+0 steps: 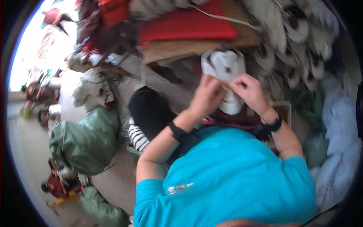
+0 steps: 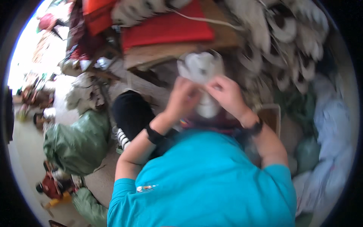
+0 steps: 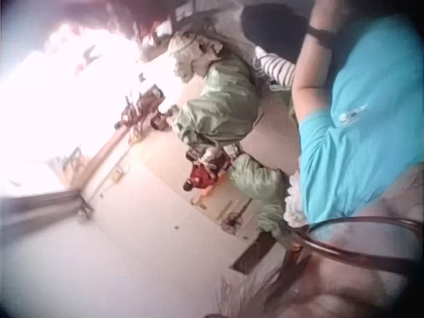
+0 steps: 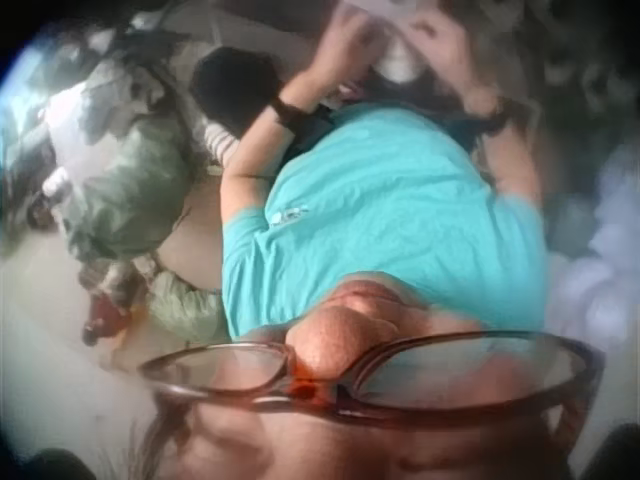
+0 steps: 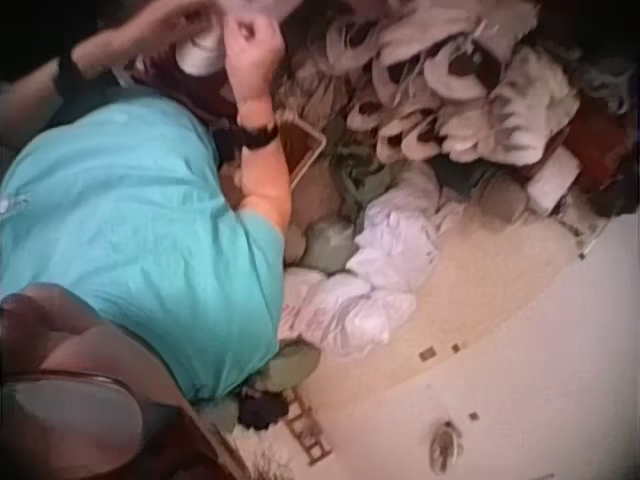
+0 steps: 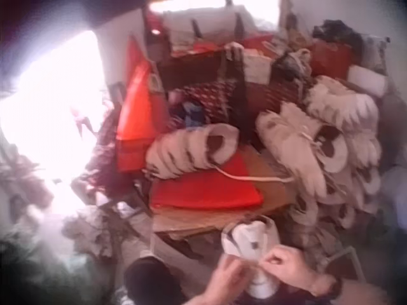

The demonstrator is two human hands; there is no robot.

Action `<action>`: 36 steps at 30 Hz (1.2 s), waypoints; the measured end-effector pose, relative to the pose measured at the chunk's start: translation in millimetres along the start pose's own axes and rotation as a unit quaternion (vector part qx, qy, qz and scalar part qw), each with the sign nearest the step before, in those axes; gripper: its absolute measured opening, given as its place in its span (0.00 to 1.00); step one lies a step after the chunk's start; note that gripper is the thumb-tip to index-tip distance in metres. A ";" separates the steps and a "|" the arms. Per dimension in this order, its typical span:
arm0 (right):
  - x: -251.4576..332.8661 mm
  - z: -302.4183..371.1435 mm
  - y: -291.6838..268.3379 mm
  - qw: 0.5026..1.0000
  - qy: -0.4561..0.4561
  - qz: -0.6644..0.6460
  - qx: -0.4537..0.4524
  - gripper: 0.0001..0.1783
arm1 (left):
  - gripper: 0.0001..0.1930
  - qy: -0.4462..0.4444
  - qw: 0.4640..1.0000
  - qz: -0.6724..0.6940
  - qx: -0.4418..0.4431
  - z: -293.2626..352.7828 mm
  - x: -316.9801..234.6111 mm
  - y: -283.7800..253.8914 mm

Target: The person threads a white shoelace through the eyelets of a white sneaker, pulling and tightening the lace repeatedly. They adjust the lace ends and continue lacing the shoe while seated on the floor.

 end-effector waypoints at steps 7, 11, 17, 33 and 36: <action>4.2 -4.4 -17.6 0.993 0.100 -0.041 0.053 0.06 | 0.10 -0.049 0.996 0.074 0.015 -2.2 -1.9 -4.0; 5.4 -3.0 -9.3 0.997 0.030 0.066 0.008 0.05 | 0.10 -0.039 0.996 0.075 -0.005 -0.6 -4.2 -5.8; 26.4 -4.4 10.3 0.998 0.055 -0.018 0.038 0.07 | 0.10 -0.040 0.995 0.086 -0.008 -1.7 -5.5 -5.7; 23.0 -5.9 7.1 0.997 0.061 0.028 0.043 0.06 | 0.10 0.014 0.999 0.048 0.012 -2.6 -1.8 -12.2; 22.6 -7.4 7.7 0.997 0.056 0.033 0.039 0.06 | 0.09 0.025 1.000 0.018 0.007 -5.6 1.4 -7.4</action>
Point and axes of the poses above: each hand's wrist, its own z-axis away from the middle knuckle, its own y-axis out of the palm, x = y × z, the point moved 2 cm from there along -z, towards the middle knuckle, and after that the axes turned 7 degrees about -z, right-handed, at the moved point
